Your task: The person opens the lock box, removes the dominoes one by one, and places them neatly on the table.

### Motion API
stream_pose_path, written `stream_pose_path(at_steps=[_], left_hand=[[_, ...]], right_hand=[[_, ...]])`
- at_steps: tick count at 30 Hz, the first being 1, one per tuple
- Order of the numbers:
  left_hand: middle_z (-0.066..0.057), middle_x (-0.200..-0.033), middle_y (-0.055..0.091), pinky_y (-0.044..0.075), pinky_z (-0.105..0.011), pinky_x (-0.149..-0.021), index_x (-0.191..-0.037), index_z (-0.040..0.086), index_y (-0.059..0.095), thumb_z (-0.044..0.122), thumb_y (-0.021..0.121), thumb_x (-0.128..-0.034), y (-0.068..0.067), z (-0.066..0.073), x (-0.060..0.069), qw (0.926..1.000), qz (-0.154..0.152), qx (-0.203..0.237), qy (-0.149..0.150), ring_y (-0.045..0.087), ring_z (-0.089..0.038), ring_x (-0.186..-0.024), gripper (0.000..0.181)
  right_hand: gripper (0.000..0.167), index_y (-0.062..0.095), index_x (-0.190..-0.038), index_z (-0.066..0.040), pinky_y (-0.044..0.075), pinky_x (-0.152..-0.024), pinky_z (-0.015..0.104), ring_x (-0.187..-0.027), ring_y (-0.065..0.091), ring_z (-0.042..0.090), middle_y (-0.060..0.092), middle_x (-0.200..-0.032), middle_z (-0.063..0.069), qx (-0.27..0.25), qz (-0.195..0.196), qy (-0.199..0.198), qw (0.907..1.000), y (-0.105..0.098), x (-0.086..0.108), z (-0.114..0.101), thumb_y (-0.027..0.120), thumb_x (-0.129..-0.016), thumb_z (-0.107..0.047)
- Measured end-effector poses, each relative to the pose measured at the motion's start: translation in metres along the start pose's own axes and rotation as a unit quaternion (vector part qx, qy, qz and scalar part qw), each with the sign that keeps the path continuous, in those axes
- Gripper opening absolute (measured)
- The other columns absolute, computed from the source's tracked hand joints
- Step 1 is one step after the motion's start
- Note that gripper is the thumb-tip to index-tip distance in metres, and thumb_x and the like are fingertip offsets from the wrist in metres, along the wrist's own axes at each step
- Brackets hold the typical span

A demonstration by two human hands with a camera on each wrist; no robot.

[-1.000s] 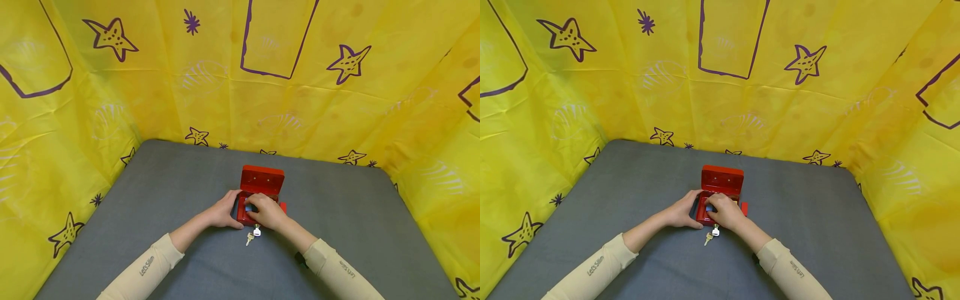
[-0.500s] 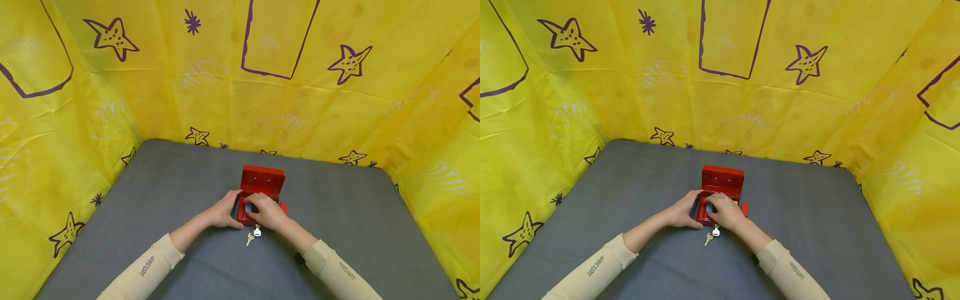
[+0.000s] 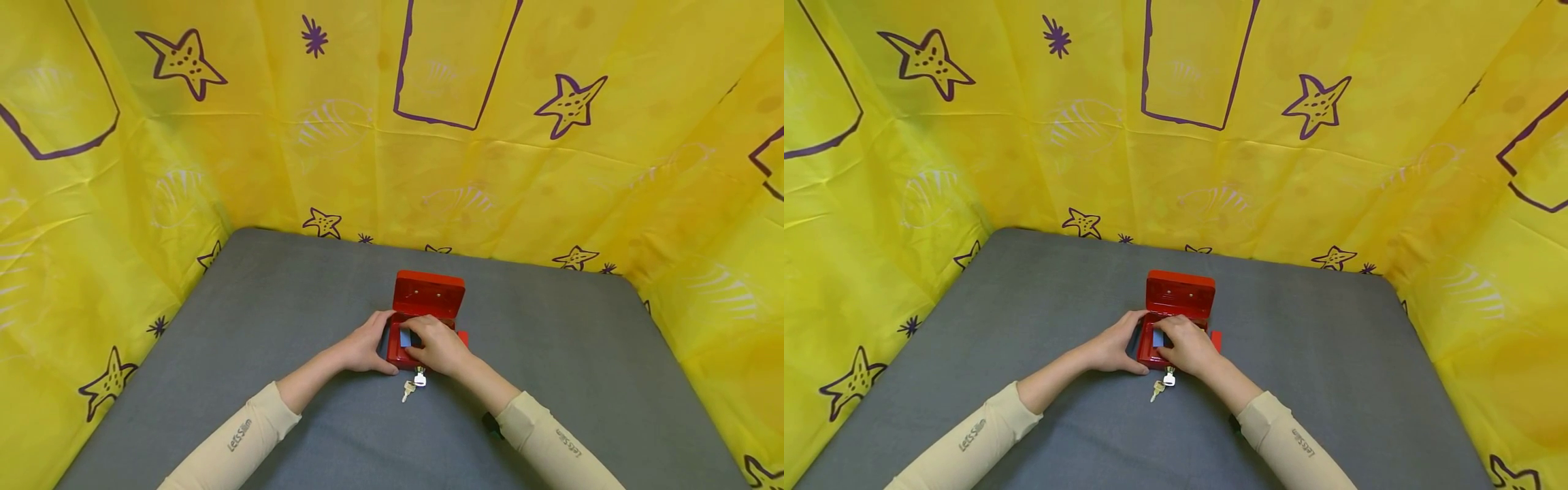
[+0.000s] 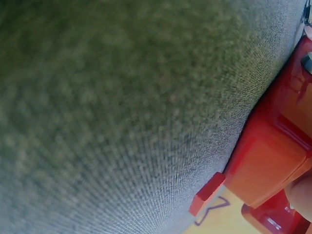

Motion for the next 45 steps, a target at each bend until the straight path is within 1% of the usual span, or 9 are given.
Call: stream_pose_path(at_steps=[11, 18, 21, 28, 33, 40, 43, 45], left_hand=[[-0.012, -0.137, 0.04, 0.041, -0.043, -0.103, -0.148, 0.005, 0.025, 0.026, 0.088, -0.0705, 0.0, -0.001, 0.0, 1.0, 0.001, 0.006, 0.004, 0.046, -0.026, -0.119, 0.102], [-0.013, -0.135, 0.041, 0.041, -0.043, -0.102, -0.147, 0.004, 0.027, 0.025, 0.089, -0.0687, -0.001, -0.001, 0.0, 0.9999, 0.009, 0.002, 0.011, 0.048, -0.027, -0.118, 0.103], [-0.014, -0.135, 0.041, 0.041, -0.043, -0.101, -0.147, 0.003, 0.027, 0.025, 0.089, -0.0684, -0.002, 0.0, 0.0, 0.9998, 0.012, -0.001, 0.015, 0.048, -0.028, -0.118, 0.103], [-0.014, -0.134, 0.042, 0.041, -0.043, -0.101, -0.146, 0.002, 0.027, 0.023, 0.089, -0.0687, -0.002, 0.002, 0.0, 0.9997, 0.015, -0.001, 0.021, 0.048, -0.028, -0.117, 0.101], [-0.014, -0.134, 0.041, 0.041, -0.043, -0.101, -0.146, 0.002, 0.027, 0.023, 0.088, -0.0697, -0.001, 0.001, -0.001, 0.9998, 0.012, 0.0, 0.017, 0.048, -0.027, -0.117, 0.101], [-0.015, -0.136, 0.041, 0.041, -0.045, -0.102, -0.147, 0.002, 0.026, 0.024, 0.088, -0.0705, -0.001, 0.001, 0.0, 0.9999, 0.008, 0.004, 0.006, 0.047, -0.028, -0.118, 0.101], [-0.014, -0.136, 0.041, 0.041, -0.045, -0.102, -0.147, 0.001, 0.026, 0.024, 0.088, -0.0705, -0.002, 0.002, 0.001, 0.9999, 0.008, 0.01, 0.006, 0.047, -0.028, -0.118, 0.101], [-0.014, -0.136, 0.041, 0.042, -0.045, -0.101, -0.147, 0.001, 0.026, 0.023, 0.088, -0.0705, -0.002, 0.003, 0.001, 0.9999, 0.009, 0.012, 0.007, 0.047, -0.028, -0.117, 0.101]], right_hand=[[0.04, 0.066, -0.119, -0.007, 0.047, -0.097, 0.041, -0.109, 0.059, 0.025, 0.067, -0.117, 0.008, -0.003, -0.005, 0.015, 0.9999, 0.0, 0.0, 0.003, 0.078, -0.083, -0.018], [0.039, 0.066, -0.117, -0.006, 0.047, -0.098, 0.04, -0.11, 0.058, 0.024, 0.067, -0.114, 0.007, 0.004, 0.005, 0.002, 1.0, -0.001, 0.001, 0.001, 0.079, -0.082, -0.018], [0.039, 0.066, -0.117, -0.007, 0.047, -0.097, 0.04, -0.11, 0.058, 0.024, 0.067, -0.115, 0.007, -0.007, 0.008, 0.006, 0.9999, -0.003, 0.002, 0.002, 0.078, -0.082, -0.018], [0.041, 0.066, -0.118, -0.008, 0.047, -0.096, 0.042, -0.107, 0.059, 0.023, 0.066, -0.117, 0.006, -0.055, 0.021, 0.033, 0.9977, -0.009, 0.007, 0.009, 0.08, -0.081, -0.021], [0.042, 0.067, -0.119, -0.011, 0.049, -0.091, 0.043, -0.103, 0.06, 0.023, 0.066, -0.118, 0.004, -0.099, 0.037, 0.061, 0.9926, -0.013, 0.014, 0.017, 0.08, -0.08, -0.022], [0.042, 0.067, -0.12, -0.015, 0.05, -0.091, 0.043, -0.104, 0.059, 0.024, 0.066, -0.118, 0.001, -0.154, 0.05, 0.092, 0.9825, -0.017, 0.021, 0.024, 0.08, -0.081, -0.025], [0.042, 0.068, -0.12, -0.017, 0.05, -0.093, 0.041, -0.106, 0.059, 0.023, 0.066, -0.118, -0.001, -0.187, 0.053, 0.115, 0.9742, -0.018, 0.023, 0.027, 0.08, -0.081, -0.024], [0.041, 0.068, -0.12, -0.017, 0.049, -0.095, 0.04, -0.108, 0.059, 0.024, 0.066, -0.118, -0.002, -0.216, 0.056, 0.127, 0.9665, -0.018, 0.025, 0.029, 0.08, -0.081, -0.023]])
Point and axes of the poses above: each hand's wrist, its own x-axis away from the middle knuckle, its own y-axis out of the palm, z = x × y, the point moved 10 cm from there along -x, towards the middle knuckle
